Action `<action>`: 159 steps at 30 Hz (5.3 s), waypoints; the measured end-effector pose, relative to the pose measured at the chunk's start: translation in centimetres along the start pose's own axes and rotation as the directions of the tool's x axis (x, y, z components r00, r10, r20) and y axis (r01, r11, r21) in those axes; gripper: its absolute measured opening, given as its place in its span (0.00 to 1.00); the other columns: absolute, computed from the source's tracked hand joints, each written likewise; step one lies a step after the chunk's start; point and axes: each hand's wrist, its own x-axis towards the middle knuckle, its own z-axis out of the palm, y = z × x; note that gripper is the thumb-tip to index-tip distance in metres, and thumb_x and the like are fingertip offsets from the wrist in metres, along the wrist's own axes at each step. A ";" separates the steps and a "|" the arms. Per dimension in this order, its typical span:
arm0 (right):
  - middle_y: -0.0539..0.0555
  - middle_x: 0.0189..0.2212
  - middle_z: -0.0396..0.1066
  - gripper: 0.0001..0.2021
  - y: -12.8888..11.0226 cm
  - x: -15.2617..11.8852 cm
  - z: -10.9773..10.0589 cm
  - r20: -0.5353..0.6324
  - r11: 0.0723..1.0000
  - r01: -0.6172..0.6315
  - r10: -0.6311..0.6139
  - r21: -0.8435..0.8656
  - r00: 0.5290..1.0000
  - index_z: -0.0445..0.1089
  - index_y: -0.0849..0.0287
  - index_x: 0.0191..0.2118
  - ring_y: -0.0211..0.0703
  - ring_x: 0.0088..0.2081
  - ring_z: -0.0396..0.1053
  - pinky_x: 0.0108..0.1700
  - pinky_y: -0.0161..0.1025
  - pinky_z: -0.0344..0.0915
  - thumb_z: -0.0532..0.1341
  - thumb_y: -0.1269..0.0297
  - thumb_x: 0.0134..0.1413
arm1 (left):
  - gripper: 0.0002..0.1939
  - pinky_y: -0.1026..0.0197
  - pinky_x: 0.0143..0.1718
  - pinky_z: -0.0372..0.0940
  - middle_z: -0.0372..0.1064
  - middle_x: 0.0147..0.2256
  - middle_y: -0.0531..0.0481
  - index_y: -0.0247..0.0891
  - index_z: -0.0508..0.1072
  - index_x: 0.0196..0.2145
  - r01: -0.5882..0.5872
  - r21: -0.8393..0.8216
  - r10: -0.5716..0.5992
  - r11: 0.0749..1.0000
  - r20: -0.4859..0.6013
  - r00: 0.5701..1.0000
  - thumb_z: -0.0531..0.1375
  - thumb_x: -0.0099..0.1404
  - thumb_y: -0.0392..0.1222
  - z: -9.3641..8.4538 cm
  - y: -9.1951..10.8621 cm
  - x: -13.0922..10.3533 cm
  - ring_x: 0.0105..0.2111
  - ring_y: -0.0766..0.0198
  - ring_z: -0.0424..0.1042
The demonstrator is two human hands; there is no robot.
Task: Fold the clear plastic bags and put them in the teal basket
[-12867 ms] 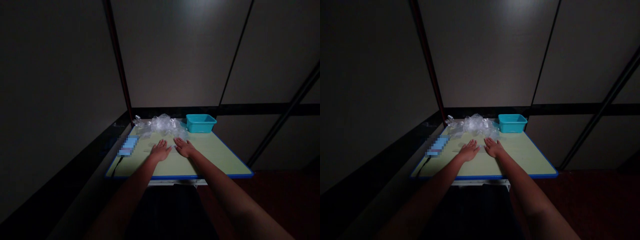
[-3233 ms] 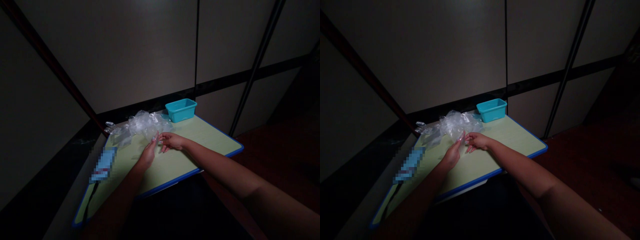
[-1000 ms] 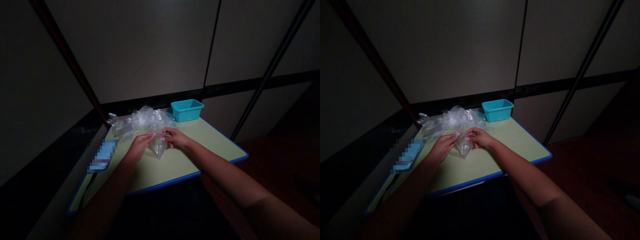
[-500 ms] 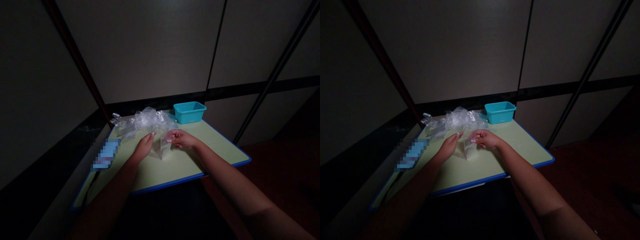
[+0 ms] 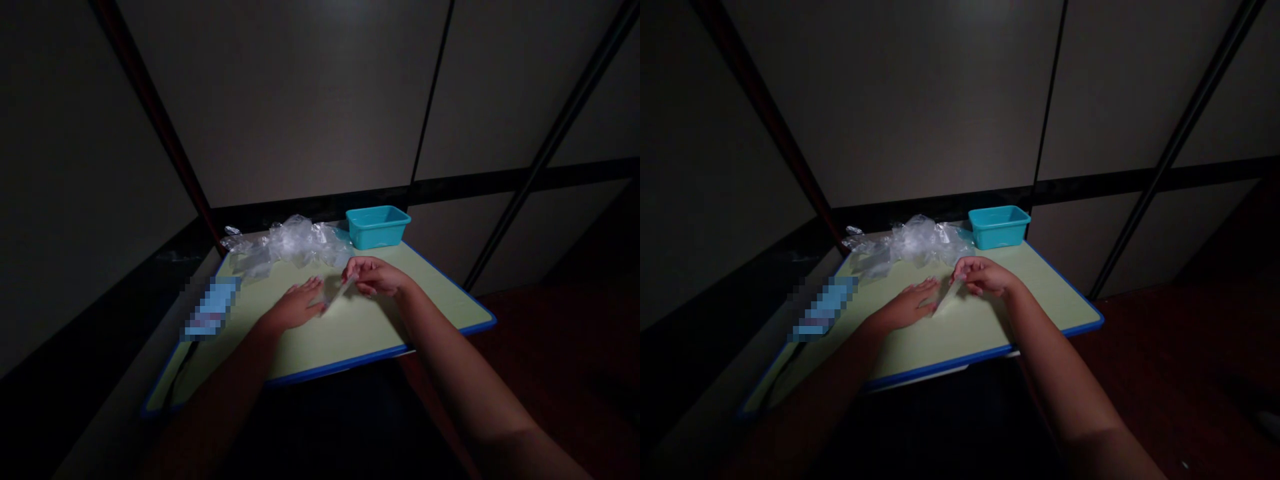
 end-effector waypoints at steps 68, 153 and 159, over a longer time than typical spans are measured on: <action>0.54 0.66 0.35 0.27 3.8 3.0 2.5 -0.179 -0.056 -0.173 0.131 -0.983 0.975 0.38 0.55 0.66 0.52 0.65 0.31 0.59 0.66 0.26 0.39 0.60 0.62 | 0.39 0.43 0.60 0.38 0.35 0.64 0.35 0.27 0.42 0.64 0.102 -0.020 -0.104 0.995 -0.205 0.973 0.37 0.66 0.60 2.0 5.7 0.1 0.64 0.52 0.33; 0.54 0.51 0.65 0.25 4.0 6.5 2.5 0.050 0.250 0.068 -0.081 -0.966 0.995 0.75 0.50 0.43 0.47 0.53 0.58 0.54 0.46 0.54 0.54 0.81 0.42 | 0.09 0.64 0.28 0.61 0.66 0.23 0.54 0.36 0.70 0.27 0.201 -0.581 -0.361 0.789 -0.173 0.916 0.62 0.47 0.43 -2.2 -7.5 -1.9 0.27 0.64 0.68; 0.55 0.51 0.65 0.25 4.1 6.5 2.6 0.058 0.246 0.078 -0.086 -0.966 0.995 0.75 0.50 0.43 0.47 0.53 0.59 0.54 0.46 0.55 0.54 0.81 0.42 | 0.12 0.64 0.29 0.61 0.67 0.25 0.54 0.36 0.72 0.30 0.184 -0.600 -0.359 0.778 -0.185 0.915 0.63 0.47 0.42 -1.8 -7.8 -1.8 0.28 0.64 0.68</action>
